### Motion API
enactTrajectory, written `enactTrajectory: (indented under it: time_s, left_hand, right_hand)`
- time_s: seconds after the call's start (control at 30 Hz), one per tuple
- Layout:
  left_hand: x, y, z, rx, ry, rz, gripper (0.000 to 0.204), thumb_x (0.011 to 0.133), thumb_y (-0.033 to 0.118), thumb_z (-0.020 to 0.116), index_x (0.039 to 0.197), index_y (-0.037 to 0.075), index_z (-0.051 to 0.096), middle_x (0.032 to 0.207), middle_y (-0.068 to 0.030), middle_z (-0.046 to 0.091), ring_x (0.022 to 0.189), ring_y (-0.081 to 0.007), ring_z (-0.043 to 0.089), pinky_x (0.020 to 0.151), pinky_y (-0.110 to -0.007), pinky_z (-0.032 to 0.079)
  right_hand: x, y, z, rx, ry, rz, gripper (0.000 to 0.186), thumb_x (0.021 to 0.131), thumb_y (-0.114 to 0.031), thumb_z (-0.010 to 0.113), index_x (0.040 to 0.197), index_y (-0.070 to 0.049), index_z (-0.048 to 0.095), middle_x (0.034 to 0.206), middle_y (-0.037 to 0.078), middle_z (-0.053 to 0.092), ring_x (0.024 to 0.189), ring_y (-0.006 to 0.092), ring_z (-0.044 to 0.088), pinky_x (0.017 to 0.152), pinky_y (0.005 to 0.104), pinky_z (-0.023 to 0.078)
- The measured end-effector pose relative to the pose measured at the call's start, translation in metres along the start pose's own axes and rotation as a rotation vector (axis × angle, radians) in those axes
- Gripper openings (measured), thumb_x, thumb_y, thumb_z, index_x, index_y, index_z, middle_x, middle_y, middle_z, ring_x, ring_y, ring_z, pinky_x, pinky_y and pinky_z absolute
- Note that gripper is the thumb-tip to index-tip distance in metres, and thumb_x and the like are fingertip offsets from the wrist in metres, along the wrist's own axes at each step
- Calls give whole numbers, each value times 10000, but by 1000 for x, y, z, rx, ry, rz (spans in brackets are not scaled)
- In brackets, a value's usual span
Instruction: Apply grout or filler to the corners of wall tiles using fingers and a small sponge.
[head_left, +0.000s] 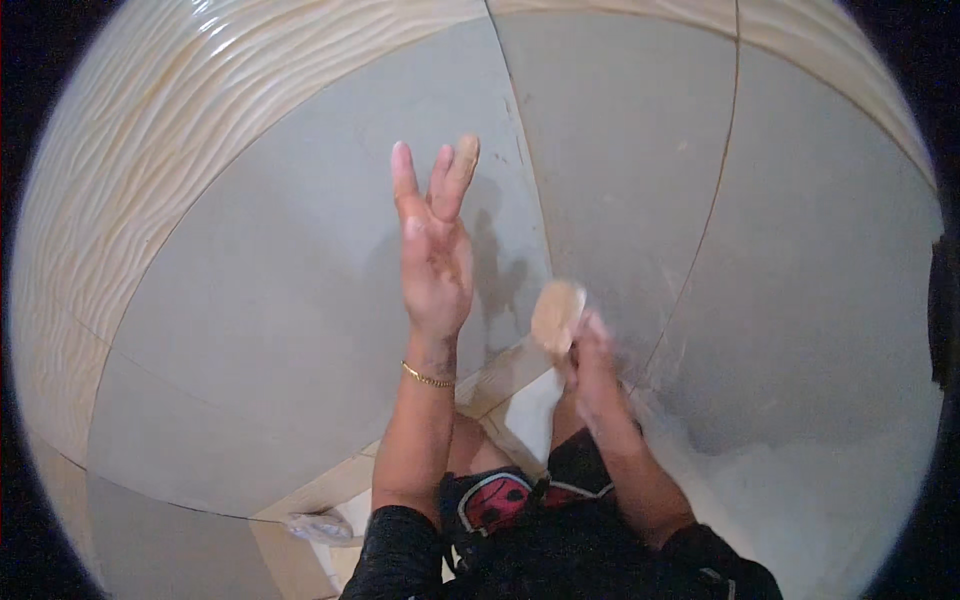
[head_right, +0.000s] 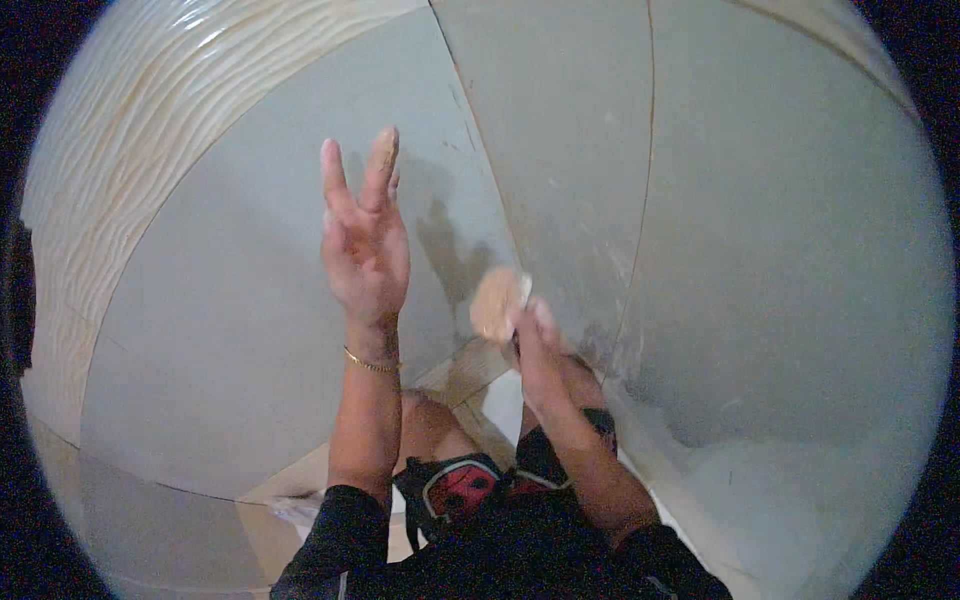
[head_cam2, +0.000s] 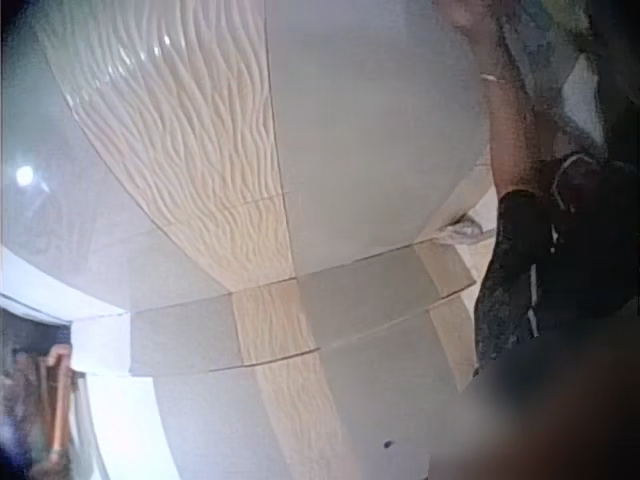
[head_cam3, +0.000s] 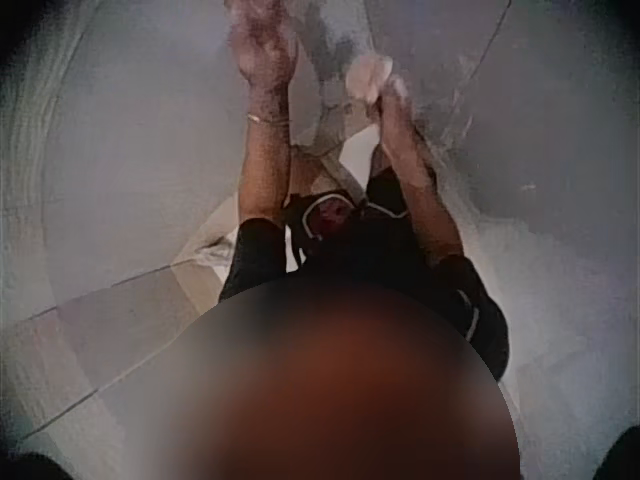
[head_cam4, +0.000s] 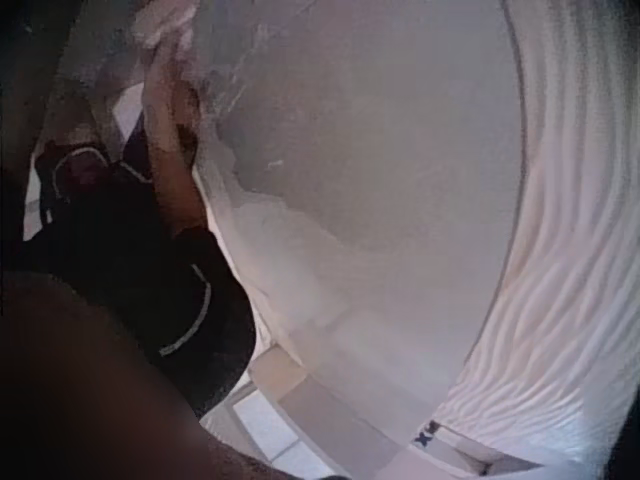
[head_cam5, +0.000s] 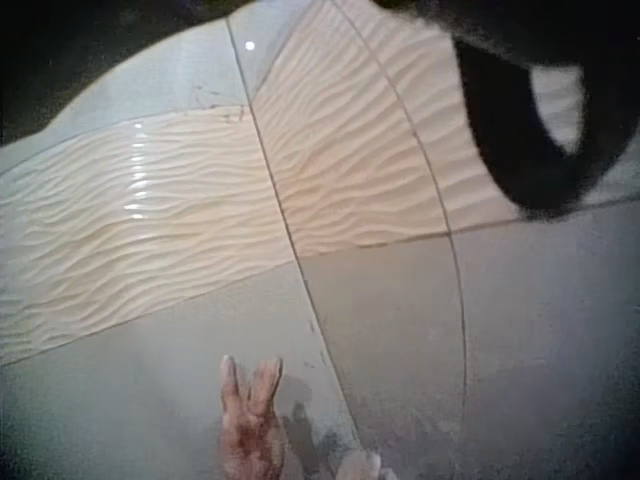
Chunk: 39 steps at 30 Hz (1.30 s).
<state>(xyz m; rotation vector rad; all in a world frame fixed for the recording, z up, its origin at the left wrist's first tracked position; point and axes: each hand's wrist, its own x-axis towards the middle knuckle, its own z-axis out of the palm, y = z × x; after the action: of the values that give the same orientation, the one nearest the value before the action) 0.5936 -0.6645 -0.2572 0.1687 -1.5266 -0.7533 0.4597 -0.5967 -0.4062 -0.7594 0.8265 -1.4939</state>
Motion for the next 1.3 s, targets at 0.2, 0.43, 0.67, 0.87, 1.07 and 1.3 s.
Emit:
enactTrajectory:
  time_s: [0.2,0.43,0.67,0.87,1.07,1.3]
  left_hand:
    - [-48,5,20,-142,65,-103,845,913,617,269,1483,81,-49,1453,-267,301,1414,-321,175,1142,-415,46]
    - [-72,9,34,22,59,-127,966,855,700,346,1481,109,-93,1505,-215,210,1415,-321,166,1140,-441,134]
    - [-87,18,28,213,51,-96,1035,803,727,444,1492,134,-50,1553,-166,-13,1424,-335,103,1106,-492,238]
    - [-91,16,-9,741,-200,129,987,798,750,414,1501,179,21,1546,-190,-12,1391,-370,203,1032,-511,362]
    - [-88,17,-29,742,-238,213,983,778,762,436,1499,253,3,1548,-179,-38,1385,-392,213,1025,-530,359]
    - [-87,17,-11,977,-233,278,977,805,751,379,1491,190,-32,1489,-142,151,1397,-413,108,1044,-544,149]
  right_hand:
    - [-30,-86,54,189,-82,-15,284,899,-315,472,1074,-93,508,891,-16,546,609,17,449,437,172,290]
    - [-32,-74,63,282,-86,-11,201,888,-303,485,942,-111,511,768,-44,471,611,21,391,454,189,265]
    - [-34,-69,61,260,-136,-51,335,894,-318,446,1100,-62,509,936,30,609,566,19,445,415,178,263]
    - [-41,-77,61,160,-71,-26,381,890,-332,455,1153,-61,503,967,45,620,744,47,581,476,174,336]
    - [-36,-83,57,226,-122,-125,385,897,-316,458,1182,-58,490,977,49,616,741,53,575,519,174,376]
    - [-57,-60,73,261,-96,-89,292,912,-247,481,1115,-38,501,997,26,541,874,63,521,731,223,455]
